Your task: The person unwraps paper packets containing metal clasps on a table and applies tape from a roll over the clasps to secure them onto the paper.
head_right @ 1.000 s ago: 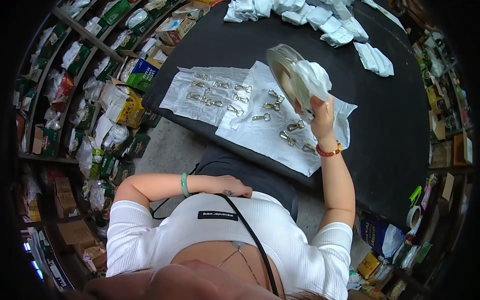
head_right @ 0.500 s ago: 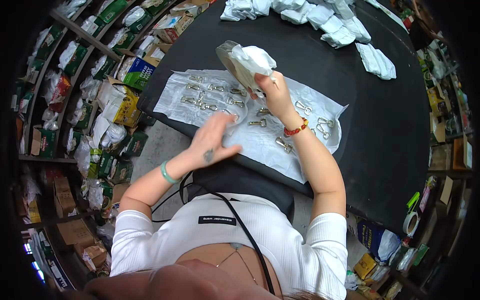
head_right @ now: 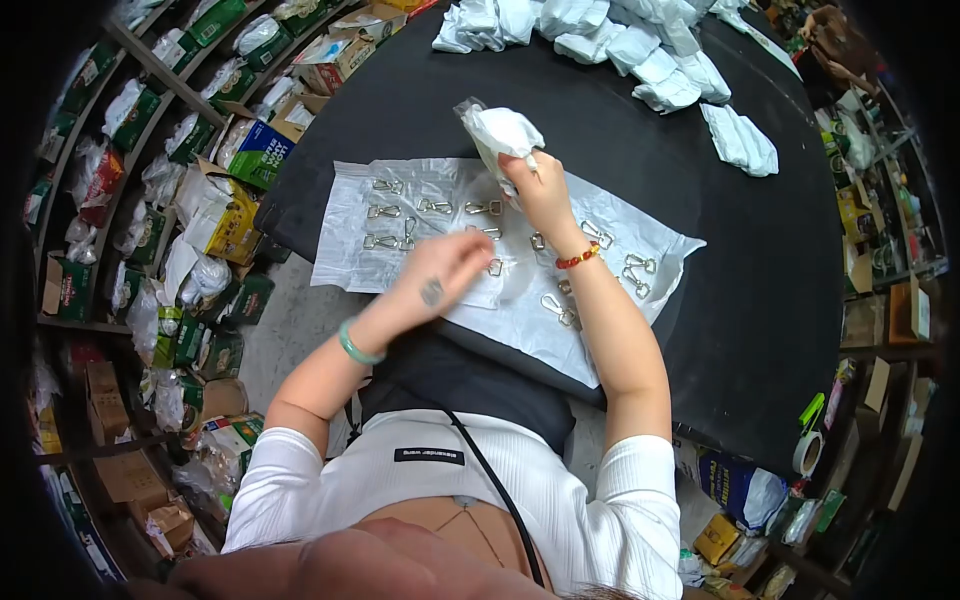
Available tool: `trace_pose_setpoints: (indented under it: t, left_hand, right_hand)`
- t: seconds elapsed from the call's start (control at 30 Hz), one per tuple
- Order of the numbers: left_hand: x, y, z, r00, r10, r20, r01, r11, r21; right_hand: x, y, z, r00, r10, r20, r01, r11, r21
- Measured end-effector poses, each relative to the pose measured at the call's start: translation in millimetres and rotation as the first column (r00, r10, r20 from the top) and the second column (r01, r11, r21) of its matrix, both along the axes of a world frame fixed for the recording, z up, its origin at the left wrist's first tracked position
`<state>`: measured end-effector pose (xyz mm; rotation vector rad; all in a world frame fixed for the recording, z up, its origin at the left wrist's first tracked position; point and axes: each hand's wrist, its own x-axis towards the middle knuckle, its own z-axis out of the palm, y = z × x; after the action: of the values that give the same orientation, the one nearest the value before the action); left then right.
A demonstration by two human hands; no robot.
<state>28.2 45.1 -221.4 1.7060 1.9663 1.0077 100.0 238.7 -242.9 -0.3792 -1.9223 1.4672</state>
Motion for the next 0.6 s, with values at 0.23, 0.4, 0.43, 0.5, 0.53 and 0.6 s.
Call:
trace_pose_setpoints:
  t: [0.23, 0.4, 0.43, 0.5, 0.53, 0.6]
  left_hand:
    - [-66.1, 35.5, -40.6, 0.99, 0.097, -0.098, -0.08, 0.983, 0.162]
    - [-67.4, 45.1, -51.2, 0.937, 0.1, -0.336, -0.01, 0.966, 0.258]
    - [-65.1, 46.7, -52.8, 0.923, 0.119, -0.366, -0.026, 0.968, 0.25]
    - [-63.1, 48.0, -53.6, 0.891, 0.157, -0.426, -0.06, 0.971, 0.232]
    - [-61.9, 48.2, -54.2, 0.873, 0.174, -0.457, -0.077, 0.972, 0.223]
    - [-62.0, 48.2, -55.1, 0.891, 0.174, -0.419, -0.075, 0.968, 0.24]
  right_hand:
    - [10.0, -29.3, 32.2, 0.966, 0.142, -0.218, -0.204, 0.933, -0.296]
    - [10.2, -33.7, 27.6, 0.986, 0.127, -0.111, -0.151, 0.958, -0.245]
    - [10.6, -31.7, 21.4, 0.988, 0.122, -0.091, -0.14, 0.965, -0.22]
    - [8.0, -29.3, 14.2, 0.992, 0.112, -0.052, -0.119, 0.977, -0.175]
    - [8.2, -28.8, 12.6, 0.994, 0.106, -0.034, -0.11, 0.982, -0.153]
    - [10.6, -31.3, 17.7, 0.992, 0.098, -0.074, -0.109, 0.981, -0.161]
